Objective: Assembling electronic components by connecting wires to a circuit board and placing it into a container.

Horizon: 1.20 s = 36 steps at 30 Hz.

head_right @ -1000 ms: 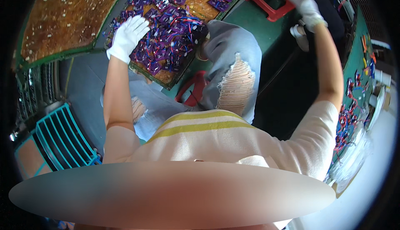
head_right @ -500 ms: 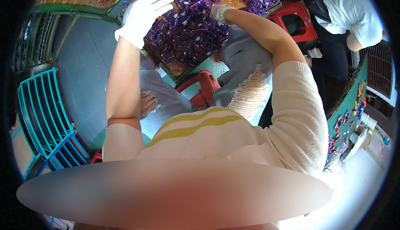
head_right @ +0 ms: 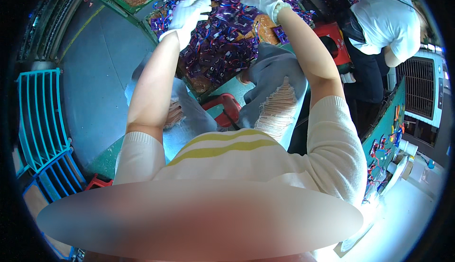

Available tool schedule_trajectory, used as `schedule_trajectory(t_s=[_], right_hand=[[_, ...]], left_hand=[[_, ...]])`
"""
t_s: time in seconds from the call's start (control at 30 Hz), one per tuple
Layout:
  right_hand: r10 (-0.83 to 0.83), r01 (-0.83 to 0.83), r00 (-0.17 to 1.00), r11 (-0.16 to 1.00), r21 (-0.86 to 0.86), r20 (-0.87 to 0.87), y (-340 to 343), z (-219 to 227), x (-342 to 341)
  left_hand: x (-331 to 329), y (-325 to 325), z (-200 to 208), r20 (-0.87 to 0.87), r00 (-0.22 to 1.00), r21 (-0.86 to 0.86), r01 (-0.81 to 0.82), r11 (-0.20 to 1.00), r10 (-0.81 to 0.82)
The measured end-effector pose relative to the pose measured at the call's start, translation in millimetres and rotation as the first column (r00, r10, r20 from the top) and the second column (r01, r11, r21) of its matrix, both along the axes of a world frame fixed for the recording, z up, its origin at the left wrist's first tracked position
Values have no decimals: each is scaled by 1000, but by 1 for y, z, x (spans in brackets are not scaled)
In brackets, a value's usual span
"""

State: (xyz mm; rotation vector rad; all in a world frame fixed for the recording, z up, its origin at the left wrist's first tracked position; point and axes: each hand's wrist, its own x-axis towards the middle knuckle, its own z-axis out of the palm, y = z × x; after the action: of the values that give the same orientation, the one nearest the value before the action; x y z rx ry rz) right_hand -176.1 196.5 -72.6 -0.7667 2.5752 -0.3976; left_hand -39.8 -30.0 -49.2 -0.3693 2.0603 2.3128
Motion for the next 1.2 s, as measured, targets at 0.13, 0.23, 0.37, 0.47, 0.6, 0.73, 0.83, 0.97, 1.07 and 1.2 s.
schedule_trajectory(t_s=[0.13,0.23,0.37,0.47,0.6,0.73,0.83,0.97,1.07,1.2], right_hand=[[18,156,914,906,-392,404,-8,-2,19],[413,-441,808,897,33,-421,-27,-4,27],[375,-534,680,842,-77,-630,-36,8,49],[258,-506,780,796,-333,-569,-37,20,56],[230,-577,586,792,-201,-777,-31,39,61],[262,-589,379,808,-13,-887,-25,57,74],[212,-665,381,739,-108,-900,-31,73,92],[-12,-746,276,628,-223,-961,-38,89,109],[-217,-623,202,724,-297,-955,-32,103,113],[-188,-559,138,796,-233,-972,-19,90,101]], left_hand=[[-18,10,-26,-387,882,-827,-204,524,-268],[-18,15,-40,-315,888,-902,-169,398,-335],[-10,16,-42,-222,925,-969,-173,178,-310],[-4,16,-32,-250,904,-963,-194,189,-346],[-11,7,-12,70,883,-879,275,390,-465],[16,6,-1,101,838,31,536,843,-537],[31,14,7,-473,460,812,559,-168,-751],[51,35,21,-656,397,693,654,-304,-642],[45,13,41,-478,614,633,737,239,-628],[26,-3,62,-208,715,-359,579,732,-668]])
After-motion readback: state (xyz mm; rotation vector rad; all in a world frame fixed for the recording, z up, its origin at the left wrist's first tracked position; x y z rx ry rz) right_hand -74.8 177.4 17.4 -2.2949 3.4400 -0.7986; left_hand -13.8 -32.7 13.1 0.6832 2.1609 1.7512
